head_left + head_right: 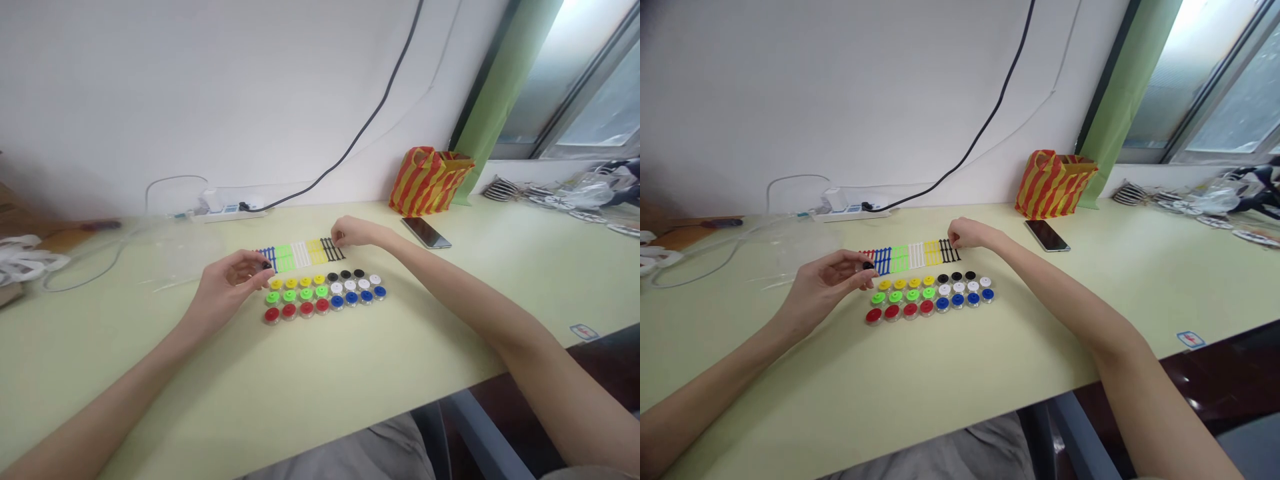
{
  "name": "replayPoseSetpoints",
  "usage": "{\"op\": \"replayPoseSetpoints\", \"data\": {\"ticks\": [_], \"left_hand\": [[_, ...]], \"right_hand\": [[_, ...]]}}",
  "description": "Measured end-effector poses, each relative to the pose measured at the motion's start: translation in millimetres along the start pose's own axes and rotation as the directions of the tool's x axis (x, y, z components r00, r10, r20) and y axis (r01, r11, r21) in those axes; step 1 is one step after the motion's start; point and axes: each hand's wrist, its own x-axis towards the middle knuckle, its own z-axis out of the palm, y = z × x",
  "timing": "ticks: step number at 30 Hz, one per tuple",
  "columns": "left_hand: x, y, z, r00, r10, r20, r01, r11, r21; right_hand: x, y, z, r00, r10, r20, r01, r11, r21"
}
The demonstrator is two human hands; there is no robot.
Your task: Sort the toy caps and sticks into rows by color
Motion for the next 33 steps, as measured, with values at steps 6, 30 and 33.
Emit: {"op": "replayPoseSetpoints", "data": {"ticks": [6,30,33], "left_hand": [[0,2,0.8,1.000,-0.005,0.002,0.005,1.000,-0.005],[0,-1,0.3,1.000,-0.006,0.015,0.006,1.000,0.023],[0,-2,0.2,1.000,-0.008,0.019,0.007,1.000,0.019]], "right_hand": [[-1,-5,-1,1.000,0.006,0.005,-0.006,1.000,-0.002],[-6,-2,-7,0.997,0.072,0.033,-0.070,0.996,-0.061],[-6,-2,-7,0.997,0.067,0.028,-0.064,0.995,-0.075]]}}
